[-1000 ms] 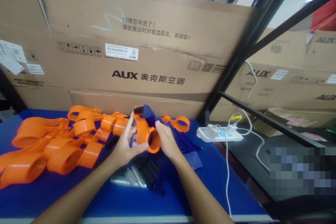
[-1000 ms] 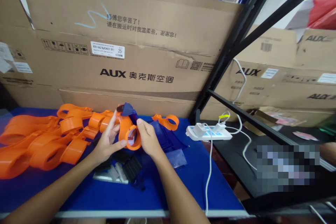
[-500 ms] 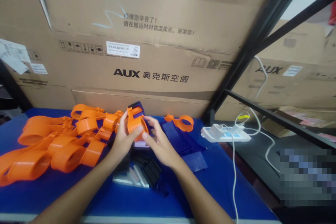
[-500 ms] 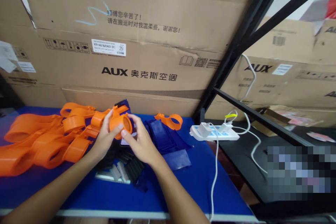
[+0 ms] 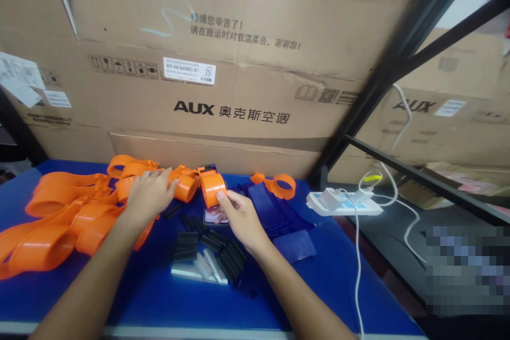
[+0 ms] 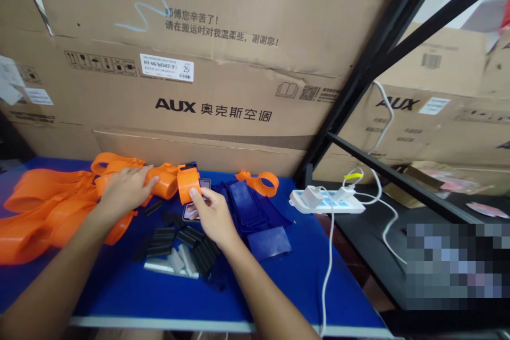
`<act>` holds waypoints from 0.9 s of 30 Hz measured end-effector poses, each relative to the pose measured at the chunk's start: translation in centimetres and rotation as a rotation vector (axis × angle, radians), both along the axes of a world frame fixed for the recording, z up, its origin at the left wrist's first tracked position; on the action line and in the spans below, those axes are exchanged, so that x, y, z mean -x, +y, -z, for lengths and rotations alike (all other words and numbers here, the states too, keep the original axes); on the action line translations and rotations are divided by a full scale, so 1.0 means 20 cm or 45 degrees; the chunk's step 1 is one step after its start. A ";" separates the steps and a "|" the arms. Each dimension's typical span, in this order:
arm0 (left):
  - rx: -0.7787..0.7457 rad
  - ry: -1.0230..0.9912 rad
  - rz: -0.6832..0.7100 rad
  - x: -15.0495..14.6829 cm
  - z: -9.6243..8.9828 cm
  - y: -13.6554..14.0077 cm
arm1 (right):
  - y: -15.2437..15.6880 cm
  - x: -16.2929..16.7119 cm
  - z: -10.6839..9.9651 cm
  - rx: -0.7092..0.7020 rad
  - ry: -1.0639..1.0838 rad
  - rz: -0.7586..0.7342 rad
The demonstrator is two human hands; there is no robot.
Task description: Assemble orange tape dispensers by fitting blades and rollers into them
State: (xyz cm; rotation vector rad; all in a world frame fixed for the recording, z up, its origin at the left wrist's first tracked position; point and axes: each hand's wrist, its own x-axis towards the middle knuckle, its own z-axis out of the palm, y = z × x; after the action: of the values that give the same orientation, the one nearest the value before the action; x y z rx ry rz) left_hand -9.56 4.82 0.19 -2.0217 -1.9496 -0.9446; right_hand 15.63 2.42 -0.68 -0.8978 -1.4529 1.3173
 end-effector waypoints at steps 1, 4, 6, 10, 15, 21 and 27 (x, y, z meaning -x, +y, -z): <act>0.028 0.047 -0.018 0.02 0.02 0.01 | -0.01 0.01 0.01 0.039 0.021 0.021; 0.050 0.140 -0.042 0.05 0.04 0.03 | -0.03 0.05 0.02 0.116 0.027 0.037; 0.068 0.166 -0.058 0.04 0.04 0.04 | -0.04 0.08 0.03 0.128 0.021 0.022; 0.159 0.045 -0.006 0.04 0.05 0.06 | -0.04 0.11 0.05 0.140 0.003 -0.004; 0.173 -0.183 0.177 0.04 0.10 0.08 | -0.03 0.13 0.07 0.176 -0.034 -0.012; 0.106 -0.295 0.285 0.03 0.07 0.09 | -0.01 0.12 0.07 0.196 -0.071 -0.051; -0.058 -0.450 0.303 0.01 0.01 0.08 | 0.01 0.12 0.06 0.171 -0.081 -0.069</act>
State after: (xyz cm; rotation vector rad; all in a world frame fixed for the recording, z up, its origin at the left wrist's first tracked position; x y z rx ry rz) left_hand -9.78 6.36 -0.04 -2.2190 -1.8457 -1.4758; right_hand 13.24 2.57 -1.94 -1.0019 -1.4601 1.4522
